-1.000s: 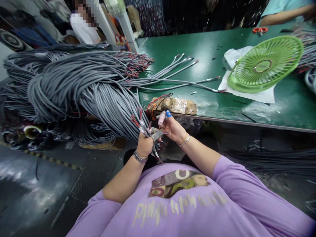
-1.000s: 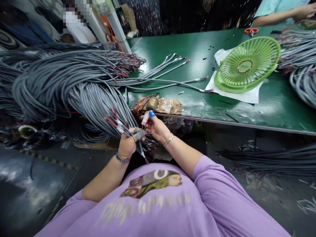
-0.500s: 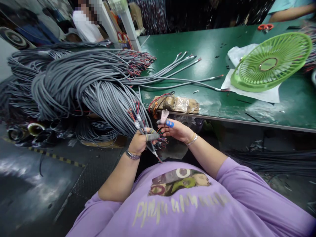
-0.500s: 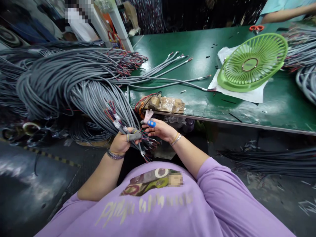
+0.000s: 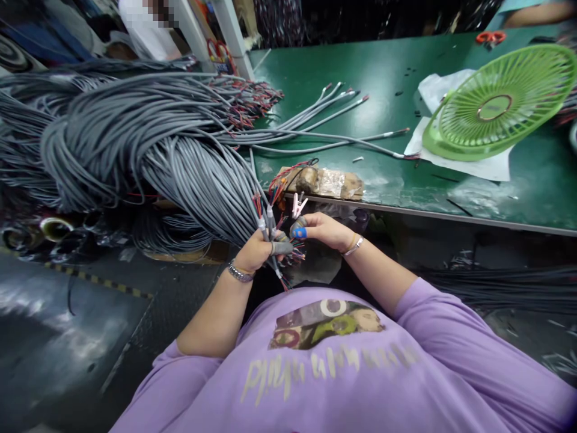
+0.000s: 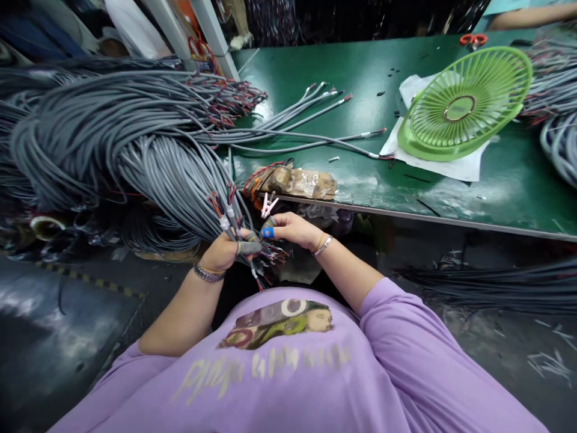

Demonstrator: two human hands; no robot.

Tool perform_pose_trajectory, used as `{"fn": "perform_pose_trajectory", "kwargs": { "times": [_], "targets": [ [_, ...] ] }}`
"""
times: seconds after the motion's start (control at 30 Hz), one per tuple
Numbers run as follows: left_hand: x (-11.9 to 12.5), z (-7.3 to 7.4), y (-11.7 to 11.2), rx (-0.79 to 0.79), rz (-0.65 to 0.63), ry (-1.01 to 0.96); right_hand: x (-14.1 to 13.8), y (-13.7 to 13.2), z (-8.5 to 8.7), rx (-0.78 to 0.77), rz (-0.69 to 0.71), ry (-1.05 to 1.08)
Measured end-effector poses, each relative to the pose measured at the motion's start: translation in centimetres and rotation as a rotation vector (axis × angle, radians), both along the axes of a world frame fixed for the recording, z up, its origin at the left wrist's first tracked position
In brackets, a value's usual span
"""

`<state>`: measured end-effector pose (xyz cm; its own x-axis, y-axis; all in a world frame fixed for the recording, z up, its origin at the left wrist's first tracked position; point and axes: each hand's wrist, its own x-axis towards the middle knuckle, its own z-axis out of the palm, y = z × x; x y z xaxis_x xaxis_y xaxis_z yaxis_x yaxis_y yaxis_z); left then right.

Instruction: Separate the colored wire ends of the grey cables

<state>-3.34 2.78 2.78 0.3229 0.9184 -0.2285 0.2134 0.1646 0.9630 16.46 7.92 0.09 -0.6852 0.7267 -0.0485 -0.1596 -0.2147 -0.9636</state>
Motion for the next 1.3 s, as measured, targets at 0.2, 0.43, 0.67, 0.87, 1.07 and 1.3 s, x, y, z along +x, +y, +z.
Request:
{"fn": "perform_pose_trajectory", "kwargs": {
  "times": [0.2, 0.43, 0.67, 0.87, 1.07, 1.3],
  "targets": [
    [0.4, 0.3, 0.0, -0.006, -0.028, 0.036, -0.3, 0.0, -0.4, 0.005, 0.009, -0.015],
    [0.6, 0.2, 0.1, -0.019, -0.076, 0.035, -0.5, 0.1, -0.8, -0.030, -0.009, -0.036],
    [0.3, -0.2, -0.1, 0.073, -0.108, 0.062, -0.7, -0.2, -0.8, -0.077, -0.055, -0.028],
    [0.5, -0.1, -0.3, 0.084, -0.096, 0.045, -1.4, -0.5, -1.2, -0.212, -0.056, 0.035],
    [0.7, -1.0, -1.0, 0.103, 0.069, -0.079, -0.9, 0.4, -2.0, -0.474, -0.199, 0.171],
    [2.3, -1.5, -0.5, 0.155, 0.239, -0.201, -2.4, 1.5, -2.1, -0.328, -0.364, 0.277]
  ]
}}
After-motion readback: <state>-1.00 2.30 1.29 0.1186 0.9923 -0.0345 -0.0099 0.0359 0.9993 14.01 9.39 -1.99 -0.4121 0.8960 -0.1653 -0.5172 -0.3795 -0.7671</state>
